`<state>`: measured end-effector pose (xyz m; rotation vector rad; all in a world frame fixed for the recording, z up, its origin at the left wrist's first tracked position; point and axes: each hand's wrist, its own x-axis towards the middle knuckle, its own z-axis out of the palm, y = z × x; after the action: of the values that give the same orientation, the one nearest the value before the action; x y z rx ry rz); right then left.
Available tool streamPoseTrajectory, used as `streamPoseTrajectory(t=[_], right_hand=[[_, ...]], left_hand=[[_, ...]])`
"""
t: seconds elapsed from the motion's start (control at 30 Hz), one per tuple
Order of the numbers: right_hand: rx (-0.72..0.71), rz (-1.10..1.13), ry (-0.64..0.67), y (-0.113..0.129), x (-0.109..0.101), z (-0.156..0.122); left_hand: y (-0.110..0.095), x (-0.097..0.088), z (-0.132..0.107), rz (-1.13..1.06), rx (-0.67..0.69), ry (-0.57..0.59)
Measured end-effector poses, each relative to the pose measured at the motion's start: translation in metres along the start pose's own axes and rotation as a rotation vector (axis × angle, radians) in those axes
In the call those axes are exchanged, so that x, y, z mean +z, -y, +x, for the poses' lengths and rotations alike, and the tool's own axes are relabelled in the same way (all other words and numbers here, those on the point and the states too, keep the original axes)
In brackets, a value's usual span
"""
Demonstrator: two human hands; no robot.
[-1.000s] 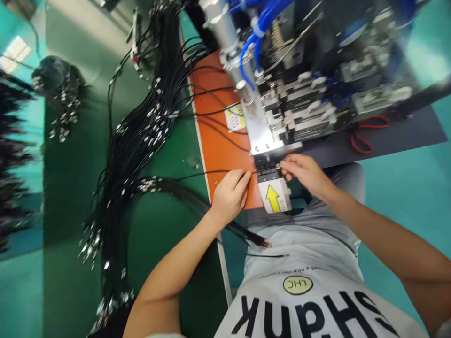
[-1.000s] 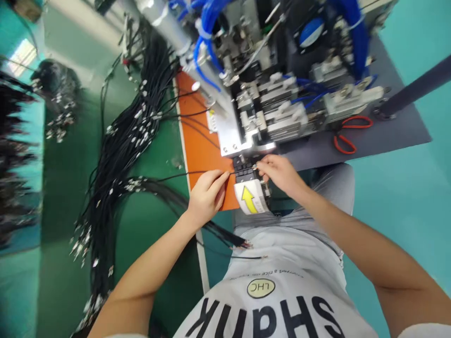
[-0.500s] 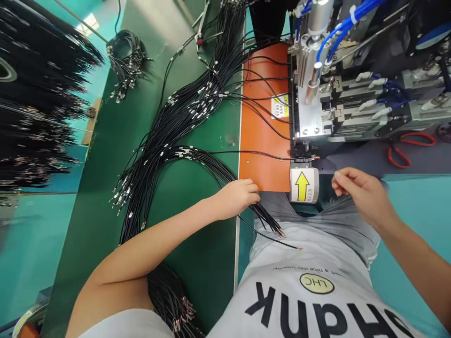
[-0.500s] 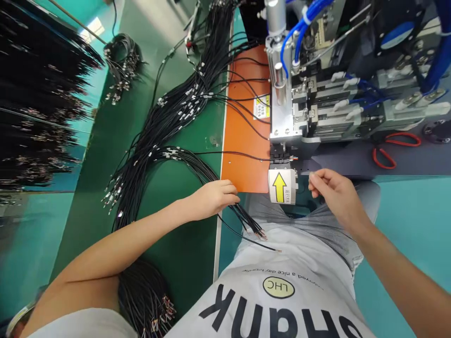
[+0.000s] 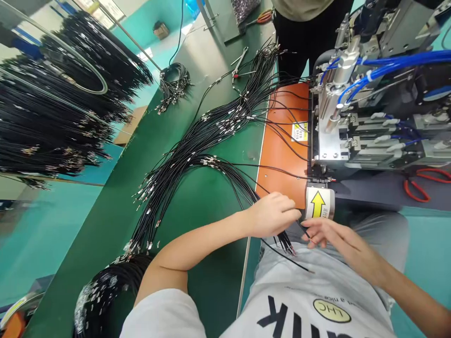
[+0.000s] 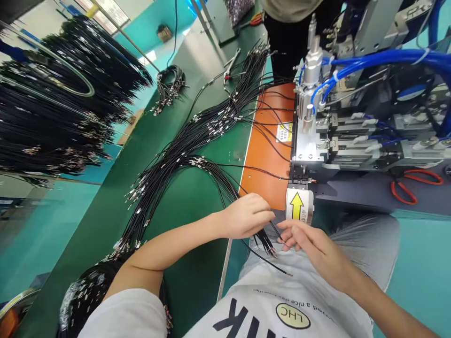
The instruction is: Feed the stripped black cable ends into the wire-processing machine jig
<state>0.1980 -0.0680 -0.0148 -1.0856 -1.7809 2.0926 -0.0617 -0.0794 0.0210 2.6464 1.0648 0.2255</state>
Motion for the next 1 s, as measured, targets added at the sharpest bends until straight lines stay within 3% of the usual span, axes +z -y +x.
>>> streamPoseTrajectory(t=[0.13, 0.23, 0.33, 0.43, 0.53, 0.63, 0.73, 0.83, 0.93, 1.0], right_hand=[[0.045, -0.036, 0.012, 0.008, 0.008, -0.002], [0.034, -0.182, 0.042, 0.004, 0.013, -0.005], [-0.049, -0.325, 0.06, -0.005, 0.018, -0.003], [-0.141, -0.426, 0.039, -0.015, 0.022, 0.003], [-0.199, -0.452, 0.028, -0.021, 0.027, 0.009], [-0.253, -0.456, 0.018, -0.024, 0.035, 0.013], [-0.298, -0.457, 0.077, -0.021, 0.042, 0.015], [-0.322, -0.441, 0.081, -0.016, 0.038, 0.015], [-0.314, -0.351, -0.056, -0.011, 0.022, 0.012], [-0.289, -0.222, -0.171, -0.01, 0.008, 0.009]], left_hand=[[0.007, -0.004, -0.002, -0.006, 0.036, 0.017], [0.041, -0.022, -0.024, 0.149, -0.154, 0.055], [0.08, -0.033, -0.047, 0.385, -0.291, 0.211], [0.103, -0.035, -0.059, 0.447, -0.266, 0.309], [0.111, -0.043, -0.065, 0.396, -0.229, 0.32], [0.102, -0.059, -0.062, 0.309, -0.307, 0.205], [0.072, -0.064, -0.043, 0.197, -0.356, 0.06], [0.033, -0.05, -0.011, 0.047, -0.179, 0.084], [0.006, -0.025, 0.018, -0.025, -0.007, 0.076], [-0.001, -0.01, 0.03, -0.074, -0.015, 0.02]])
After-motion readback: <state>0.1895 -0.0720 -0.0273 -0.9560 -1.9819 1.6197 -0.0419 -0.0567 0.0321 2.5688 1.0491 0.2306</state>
